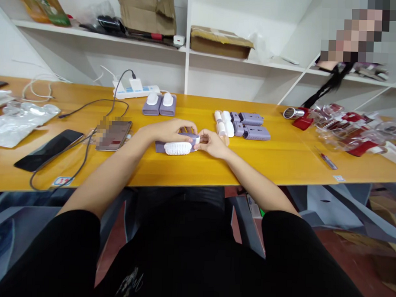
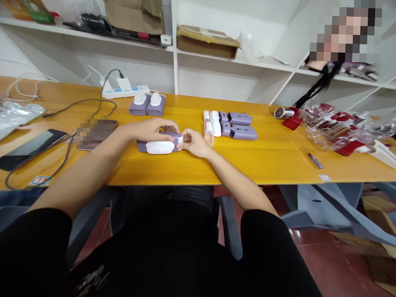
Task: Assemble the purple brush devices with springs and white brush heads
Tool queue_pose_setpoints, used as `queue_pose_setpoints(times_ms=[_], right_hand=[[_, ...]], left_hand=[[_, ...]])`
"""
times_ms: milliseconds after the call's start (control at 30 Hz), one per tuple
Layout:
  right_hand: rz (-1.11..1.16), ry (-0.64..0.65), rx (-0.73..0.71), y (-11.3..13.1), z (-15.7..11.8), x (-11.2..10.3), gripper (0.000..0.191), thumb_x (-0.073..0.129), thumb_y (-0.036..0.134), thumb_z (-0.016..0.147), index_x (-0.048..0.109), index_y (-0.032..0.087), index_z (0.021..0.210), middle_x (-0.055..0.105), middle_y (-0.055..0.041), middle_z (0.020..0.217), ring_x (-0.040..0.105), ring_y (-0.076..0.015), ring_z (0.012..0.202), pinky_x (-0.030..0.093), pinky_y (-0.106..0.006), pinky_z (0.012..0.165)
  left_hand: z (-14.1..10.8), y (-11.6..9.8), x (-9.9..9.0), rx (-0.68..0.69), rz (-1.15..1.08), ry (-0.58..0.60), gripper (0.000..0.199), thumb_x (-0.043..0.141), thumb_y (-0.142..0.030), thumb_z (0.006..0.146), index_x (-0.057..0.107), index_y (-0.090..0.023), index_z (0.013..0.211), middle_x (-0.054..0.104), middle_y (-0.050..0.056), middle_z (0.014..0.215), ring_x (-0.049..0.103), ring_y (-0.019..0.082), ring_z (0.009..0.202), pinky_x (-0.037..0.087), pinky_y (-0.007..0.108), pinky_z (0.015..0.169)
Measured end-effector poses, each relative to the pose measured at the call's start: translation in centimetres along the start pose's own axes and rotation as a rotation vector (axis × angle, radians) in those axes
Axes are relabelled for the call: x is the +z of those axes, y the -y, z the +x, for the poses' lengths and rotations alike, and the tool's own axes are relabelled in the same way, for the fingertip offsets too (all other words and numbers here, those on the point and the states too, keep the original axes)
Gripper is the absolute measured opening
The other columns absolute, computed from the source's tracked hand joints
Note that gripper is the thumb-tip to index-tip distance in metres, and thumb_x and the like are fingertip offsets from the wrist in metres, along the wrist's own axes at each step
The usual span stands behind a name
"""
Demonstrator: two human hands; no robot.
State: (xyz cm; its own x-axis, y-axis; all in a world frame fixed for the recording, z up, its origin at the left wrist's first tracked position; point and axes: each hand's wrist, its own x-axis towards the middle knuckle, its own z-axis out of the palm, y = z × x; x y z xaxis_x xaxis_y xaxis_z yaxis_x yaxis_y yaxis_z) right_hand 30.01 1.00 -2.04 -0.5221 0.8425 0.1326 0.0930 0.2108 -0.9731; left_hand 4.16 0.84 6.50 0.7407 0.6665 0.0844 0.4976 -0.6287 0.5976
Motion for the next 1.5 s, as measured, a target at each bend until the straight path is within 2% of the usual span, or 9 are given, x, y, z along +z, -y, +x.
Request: queue_pose_setpoints(times_ms=[167,367,533,767,1000,1100,1233,1333,1500], right_hand=[[-0.013,-0.003,0.000,-0.3,0.1,0.0,0.072,0.111,0.053,0.056,0.060,0.027,0.099,0.075,0.0042,0.086,0.077,-0.0231,0.086,0.067,-0.042,0.088],[-0.041,0.020,-0.069,-0.4,0.0,0.3,0.063,0.108,0.049,0.064,0.062,0.027,0.102,0.076,0.0005,0.099,0.078,-0.0248,0.097,0.067,-0.047,0.102],[-0.055,0.091,-0.087,0.1,0.0,0.5,0.061,0.106,0.044,0.070,0.061,0.027,0.107,0.076,-0.0021,0.105,0.076,-0.0262,0.100,0.066,-0.049,0.105],[-0.062,0.167,-0.123,0.6,-0.1,-0.2,0.053,0.101,0.039,0.077,0.061,0.028,0.110,0.075,-0.0056,0.118,0.075,-0.0273,0.111,0.065,-0.054,0.113],[-0.065,0.146,-0.095,0.8,-0.7,0.0,0.052,0.101,0.044,0.076,0.062,0.027,0.106,0.073,-0.0014,0.104,0.075,-0.0248,0.102,0.067,-0.049,0.106],[-0.077,0.060,-0.152,2.2,-1.0,-0.5,0.051,0.097,0.045,0.080,0.067,0.025,0.116,0.076,-0.0043,0.111,0.076,-0.0240,0.103,0.065,-0.046,0.107],[-0.189,-0.255,-0.161,4.6,-1.8,-3.8,0.050,0.092,0.050,0.085,0.068,0.025,0.121,0.077,-0.0040,0.105,0.075,-0.0237,0.095,0.065,-0.042,0.094],[-0.502,-0.457,-0.017,5.7,-2.8,-6.9,0.036,0.088,0.042,0.086,0.071,0.022,0.110,0.077,-0.0045,0.095,0.074,-0.0245,0.089,0.061,-0.041,0.089],[-0.881,-0.475,0.246,6.0,-3.6,-8.8,0.026,0.089,0.036,0.087,0.078,0.018,0.103,0.081,-0.0087,0.093,0.075,-0.0267,0.087,0.055,-0.038,0.084]], left_hand=[[0.0,-0.1,0.0,-0.034,0.023,0.047,0.062,0.072,-0.064,0.093,0.071,-0.031,0.146,0.080,0.007,0.139,0.074,0.031,0.126,0.056,0.039,0.103],[0.6,-0.9,0.3,-0.048,0.021,0.089,0.048,0.074,-0.058,0.089,0.070,-0.030,0.127,0.078,0.006,0.120,0.071,0.028,0.104,0.055,0.038,0.088],[0.7,-1.6,1.2,-0.025,-0.023,0.073,0.038,0.074,-0.050,0.085,0.062,-0.028,0.113,0.069,0.003,0.101,0.062,0.024,0.089,0.052,0.037,0.082],[0.9,-1.9,1.7,-0.009,-0.006,0.063,0.038,0.072,-0.054,0.086,0.058,-0.027,0.108,0.067,0.004,0.104,0.060,0.025,0.092,0.051,0.039,0.084],[-0.3,-0.7,1.5,-0.028,-0.063,-0.073,0.046,0.082,-0.048,0.083,0.065,-0.027,0.120,0.071,0.003,0.105,0.066,0.024,0.092,0.055,0.037,0.084],[-1.5,0.3,0.9,-0.008,-0.154,-0.170,0.052,0.087,-0.049,0.083,0.067,-0.026,0.124,0.073,0.004,0.108,0.071,0.024,0.098,0.058,0.039,0.088],[-2.5,1.9,0.0,-0.088,-0.276,-0.198,0.055,0.089,-0.051,0.084,0.070,-0.025,0.129,0.079,0.007,0.109,0.077,0.026,0.101,0.061,0.041,0.090],[-2.4,3.0,-0.3,-0.169,-0.305,-0.142,0.056,0.089,-0.056,0.085,0.074,-0.024,0.129,0.084,0.009,0.109,0.080,0.028,0.101,0.062,0.041,0.089],[-1.4,4.2,0.3,-0.278,-0.247,-0.072,0.061,0.085,-0.064,0.085,0.082,-0.025,0.131,0.086,0.008,0.105,0.080,0.030,0.097,0.060,0.038,0.081]])
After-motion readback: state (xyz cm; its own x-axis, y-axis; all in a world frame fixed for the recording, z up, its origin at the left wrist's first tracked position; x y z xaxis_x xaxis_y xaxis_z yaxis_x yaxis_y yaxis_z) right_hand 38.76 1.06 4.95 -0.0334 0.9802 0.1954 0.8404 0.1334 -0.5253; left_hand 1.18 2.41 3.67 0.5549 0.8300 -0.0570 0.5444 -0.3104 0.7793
